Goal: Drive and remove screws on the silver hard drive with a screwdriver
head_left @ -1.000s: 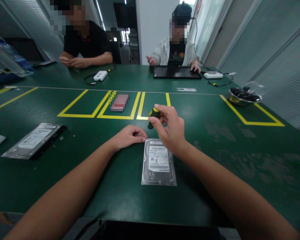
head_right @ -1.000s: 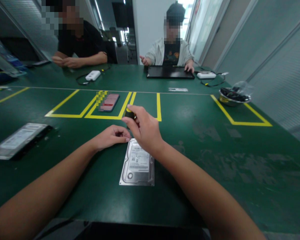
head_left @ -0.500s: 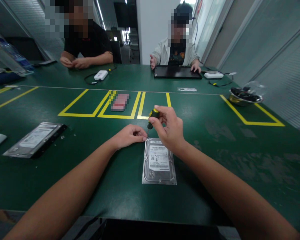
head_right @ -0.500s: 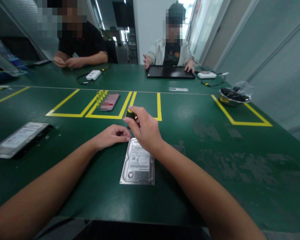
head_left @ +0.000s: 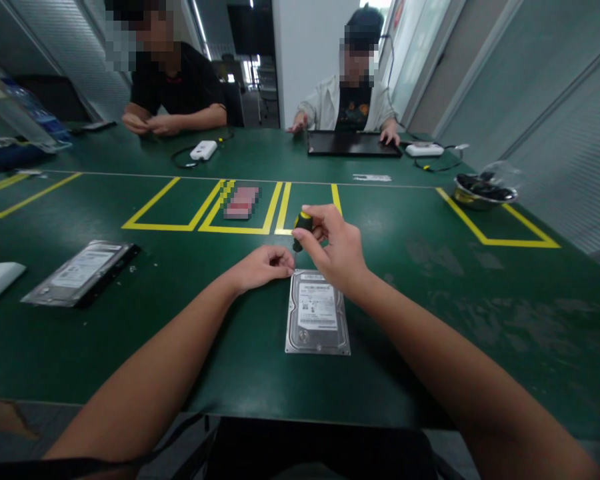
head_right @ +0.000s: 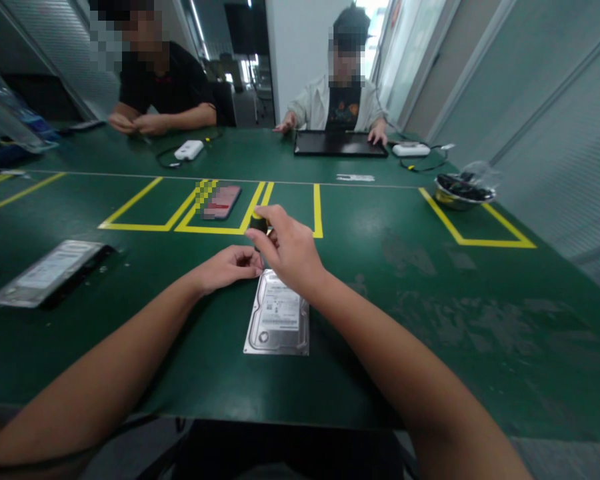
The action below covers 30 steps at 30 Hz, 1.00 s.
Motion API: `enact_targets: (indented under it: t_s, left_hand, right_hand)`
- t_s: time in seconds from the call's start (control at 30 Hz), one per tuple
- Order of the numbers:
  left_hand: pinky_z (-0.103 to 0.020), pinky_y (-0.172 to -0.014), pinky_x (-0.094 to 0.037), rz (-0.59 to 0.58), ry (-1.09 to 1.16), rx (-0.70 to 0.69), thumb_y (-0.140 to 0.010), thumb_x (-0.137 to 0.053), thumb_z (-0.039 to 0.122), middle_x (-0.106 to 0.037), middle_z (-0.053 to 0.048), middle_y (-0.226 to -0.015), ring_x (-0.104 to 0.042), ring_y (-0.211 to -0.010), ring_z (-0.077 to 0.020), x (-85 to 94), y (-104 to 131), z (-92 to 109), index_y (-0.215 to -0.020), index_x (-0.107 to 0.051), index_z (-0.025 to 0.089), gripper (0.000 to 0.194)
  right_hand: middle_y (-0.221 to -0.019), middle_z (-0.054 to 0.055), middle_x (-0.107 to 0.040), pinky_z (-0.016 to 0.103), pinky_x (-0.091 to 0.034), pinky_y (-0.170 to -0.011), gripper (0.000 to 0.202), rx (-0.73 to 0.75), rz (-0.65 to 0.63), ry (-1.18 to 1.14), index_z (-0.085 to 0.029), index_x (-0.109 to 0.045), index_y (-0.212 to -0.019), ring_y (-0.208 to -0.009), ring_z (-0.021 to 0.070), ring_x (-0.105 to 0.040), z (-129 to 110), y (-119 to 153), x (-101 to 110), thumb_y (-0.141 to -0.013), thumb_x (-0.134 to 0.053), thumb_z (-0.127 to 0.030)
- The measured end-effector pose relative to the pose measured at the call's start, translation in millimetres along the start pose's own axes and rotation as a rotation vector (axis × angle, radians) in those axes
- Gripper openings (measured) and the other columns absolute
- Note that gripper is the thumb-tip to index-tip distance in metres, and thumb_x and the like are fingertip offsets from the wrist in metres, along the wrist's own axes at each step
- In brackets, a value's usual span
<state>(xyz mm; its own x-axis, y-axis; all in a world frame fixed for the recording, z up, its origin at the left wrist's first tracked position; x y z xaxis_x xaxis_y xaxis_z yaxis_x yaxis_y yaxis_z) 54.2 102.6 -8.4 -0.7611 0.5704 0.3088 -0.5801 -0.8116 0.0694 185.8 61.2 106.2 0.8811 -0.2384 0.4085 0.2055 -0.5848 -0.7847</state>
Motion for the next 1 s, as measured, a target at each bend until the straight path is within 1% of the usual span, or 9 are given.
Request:
enact_targets:
  t_s: [0.13, 0.27, 0.4, 0.53, 0.63, 0.73, 0.87, 1.0]
  left_hand:
    - [-0.028, -0.070, -0.040, 0.013, -0.054, -0.008, -0.076, -0.066, 0.027, -0.055, 0.002, -0.074, -0.051, -0.071, -0.0131, -2.6, 1, 3, -0.080, -0.059, 0.016, 0.014]
    - [-0.028, -0.068, -0.039, 0.053, -0.077, 0.038, -0.073, -0.065, 0.025, -0.052, 0.003, -0.072, -0.050, -0.069, -0.0137, -5.8, 2, 6, -0.078, -0.056, 0.016, 0.013]
    - [-0.028, -0.065, -0.040, 0.123, -0.120, 0.092, -0.070, -0.062, 0.020, -0.056, 0.002, -0.070, -0.052, -0.068, -0.0149, -7.7, 0, 6, -0.072, -0.055, 0.017, 0.008]
    - [-0.029, -0.066, -0.042, 0.173, -0.147, 0.095, -0.069, -0.061, 0.018, -0.058, 0.001, -0.069, -0.053, -0.067, -0.0151, -5.9, 0, 2, -0.069, -0.054, 0.017, 0.007]
    - [-0.030, -0.069, -0.043, 0.158, -0.138, 0.053, -0.071, -0.063, 0.021, -0.057, 0.001, -0.071, -0.053, -0.068, -0.0144, -4.4, 1, 1, -0.070, -0.053, 0.017, 0.010]
    - [-0.030, -0.071, -0.043, 0.128, -0.099, 0.004, -0.072, -0.065, 0.025, -0.056, 0.001, -0.072, -0.052, -0.068, -0.0136, -3.7, 3, 2, -0.072, -0.053, 0.017, 0.015]
    - [-0.028, -0.070, -0.042, 0.115, -0.065, 0.002, -0.073, -0.067, 0.029, -0.055, 0.002, -0.071, -0.051, -0.068, -0.0129, -2.8, 5, 2, -0.075, -0.055, 0.016, 0.018]
    - [-0.028, -0.069, -0.042, 0.128, -0.068, 0.000, -0.073, -0.067, 0.028, -0.055, 0.002, -0.070, -0.051, -0.067, -0.0124, -1.6, 4, 0, -0.075, -0.056, 0.016, 0.017]
  right_hand:
    - [-0.105, 0.003, -0.069, 0.029, -0.052, -0.074, 0.024, 0.006, -0.057, 0.007, -0.023, -0.055, -0.116, -0.080, 0.0132, -0.065, -8, 0, -3, -0.094, -0.058, -0.031]
    - [-0.109, 0.005, -0.070, 0.031, -0.053, -0.078, 0.023, 0.044, -0.060, 0.019, -0.021, -0.056, -0.116, -0.086, 0.0148, -0.065, -15, -1, -2, -0.095, -0.055, -0.031]
    - [-0.105, 0.005, -0.070, 0.033, -0.052, -0.081, 0.021, 0.055, -0.041, 0.064, -0.022, -0.057, -0.113, -0.086, 0.0158, -0.064, -15, -2, 1, -0.094, -0.056, -0.033]
    - [-0.097, 0.003, -0.068, 0.032, -0.052, -0.078, 0.019, 0.043, -0.016, 0.078, -0.022, -0.058, -0.109, -0.079, 0.0147, -0.062, -12, -4, 6, -0.093, -0.058, -0.031]
    - [-0.094, 0.003, -0.068, 0.031, -0.052, -0.077, 0.019, 0.039, -0.016, 0.072, -0.021, -0.059, -0.108, -0.077, 0.0144, -0.061, -10, -6, 8, -0.092, -0.060, -0.031]
    - [-0.096, 0.002, -0.068, 0.030, -0.052, -0.075, 0.018, 0.024, -0.045, 0.064, -0.022, -0.059, -0.108, -0.077, 0.0140, -0.061, -7, -7, 7, -0.091, -0.060, -0.030]
    - [-0.098, 0.002, -0.069, 0.029, -0.051, -0.074, 0.018, 0.013, -0.085, 0.052, -0.022, -0.060, -0.108, -0.076, 0.0133, -0.062, -5, -9, 5, -0.091, -0.060, -0.029]
    - [-0.099, 0.002, -0.070, 0.030, -0.051, -0.074, 0.019, 0.016, -0.104, 0.040, -0.022, -0.062, -0.108, -0.075, 0.0133, -0.062, -7, -12, 5, -0.091, -0.061, -0.029]
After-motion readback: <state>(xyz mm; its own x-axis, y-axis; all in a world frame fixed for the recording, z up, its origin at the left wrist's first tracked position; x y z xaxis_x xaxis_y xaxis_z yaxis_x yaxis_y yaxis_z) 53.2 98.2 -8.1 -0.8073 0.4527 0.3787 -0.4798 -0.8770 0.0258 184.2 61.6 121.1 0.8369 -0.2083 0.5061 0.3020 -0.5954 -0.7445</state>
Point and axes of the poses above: each hand's wrist, its own y-axis away from the middle knuckle, its own x-axis out of the back of the hand, z = x × y, the point moved 8 cm from there along -y, towards the middle knuckle
